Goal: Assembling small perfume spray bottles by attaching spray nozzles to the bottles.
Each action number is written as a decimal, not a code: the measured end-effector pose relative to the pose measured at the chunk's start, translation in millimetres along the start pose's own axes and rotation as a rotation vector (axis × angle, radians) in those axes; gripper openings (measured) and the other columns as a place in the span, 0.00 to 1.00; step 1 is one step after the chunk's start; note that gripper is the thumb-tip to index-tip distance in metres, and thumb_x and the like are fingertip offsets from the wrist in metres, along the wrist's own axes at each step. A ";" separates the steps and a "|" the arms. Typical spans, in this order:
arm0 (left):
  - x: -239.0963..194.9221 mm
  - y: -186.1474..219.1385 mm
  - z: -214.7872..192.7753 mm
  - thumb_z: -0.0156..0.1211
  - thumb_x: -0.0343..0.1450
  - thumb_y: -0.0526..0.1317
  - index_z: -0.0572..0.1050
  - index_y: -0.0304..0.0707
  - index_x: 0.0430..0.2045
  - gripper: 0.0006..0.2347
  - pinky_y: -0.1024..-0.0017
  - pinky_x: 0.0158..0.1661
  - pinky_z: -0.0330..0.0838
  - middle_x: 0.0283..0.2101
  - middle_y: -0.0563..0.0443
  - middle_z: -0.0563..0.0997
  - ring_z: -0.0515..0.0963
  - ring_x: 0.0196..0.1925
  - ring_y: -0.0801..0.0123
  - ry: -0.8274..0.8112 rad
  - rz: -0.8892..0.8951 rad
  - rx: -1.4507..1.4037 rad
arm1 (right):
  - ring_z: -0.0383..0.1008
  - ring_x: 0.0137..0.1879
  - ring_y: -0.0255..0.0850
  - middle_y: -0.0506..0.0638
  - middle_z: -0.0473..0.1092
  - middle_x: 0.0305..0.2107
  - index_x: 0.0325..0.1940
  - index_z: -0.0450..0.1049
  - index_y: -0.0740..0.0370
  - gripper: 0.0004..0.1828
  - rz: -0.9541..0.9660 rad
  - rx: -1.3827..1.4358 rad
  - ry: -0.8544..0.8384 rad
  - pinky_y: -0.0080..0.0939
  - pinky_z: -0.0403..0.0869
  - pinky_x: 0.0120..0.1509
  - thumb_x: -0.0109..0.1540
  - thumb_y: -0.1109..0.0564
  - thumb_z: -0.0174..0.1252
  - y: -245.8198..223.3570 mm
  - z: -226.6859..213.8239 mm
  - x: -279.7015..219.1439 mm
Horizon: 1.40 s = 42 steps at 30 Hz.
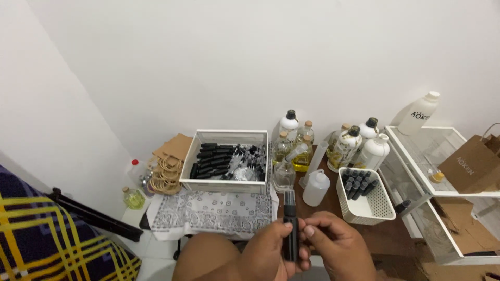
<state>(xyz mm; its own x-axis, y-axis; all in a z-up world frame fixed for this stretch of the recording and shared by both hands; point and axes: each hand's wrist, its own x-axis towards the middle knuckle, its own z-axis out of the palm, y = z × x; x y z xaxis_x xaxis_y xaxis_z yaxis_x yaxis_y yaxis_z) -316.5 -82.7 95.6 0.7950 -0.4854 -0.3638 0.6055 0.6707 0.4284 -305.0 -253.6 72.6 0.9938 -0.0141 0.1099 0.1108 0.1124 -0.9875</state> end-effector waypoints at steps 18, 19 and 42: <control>52.0 -46.2 9.9 0.60 0.65 0.37 0.73 0.40 0.26 0.03 0.75 0.20 0.62 0.21 0.50 0.72 0.68 0.19 0.72 0.354 0.103 0.339 | 0.73 0.30 0.51 0.63 0.72 0.26 0.39 0.73 0.71 0.08 0.267 0.326 0.100 0.47 0.74 0.32 0.63 0.60 0.60 32.9 -36.8 0.6; 40.6 -53.5 6.3 0.60 0.65 0.37 0.73 0.40 0.26 0.03 0.75 0.20 0.62 0.21 0.50 0.72 0.68 0.19 0.72 0.374 0.056 0.330 | 0.73 0.30 0.51 0.63 0.72 0.26 0.39 0.73 0.71 0.08 0.310 0.325 0.129 0.47 0.74 0.32 0.63 0.60 0.60 31.3 -36.4 -15.5; 41.1 -43.3 -1.2 0.62 0.70 0.36 0.75 0.38 0.26 0.04 0.76 0.25 0.68 0.26 0.50 0.79 0.72 0.21 0.73 0.169 0.019 0.256 | 0.73 0.20 0.55 0.63 0.72 0.19 0.33 0.76 0.71 0.07 0.265 0.397 -0.035 0.52 0.76 0.18 0.62 0.62 0.60 30.0 -42.8 -4.4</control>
<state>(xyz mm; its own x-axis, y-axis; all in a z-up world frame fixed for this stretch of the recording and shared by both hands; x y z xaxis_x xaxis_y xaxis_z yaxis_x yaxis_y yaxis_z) -310.1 -131.0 61.1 0.8022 -0.3592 -0.4769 0.5968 0.5049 0.6236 -306.2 -292.7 37.6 0.9866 0.0992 -0.1297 -0.1615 0.4781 -0.8633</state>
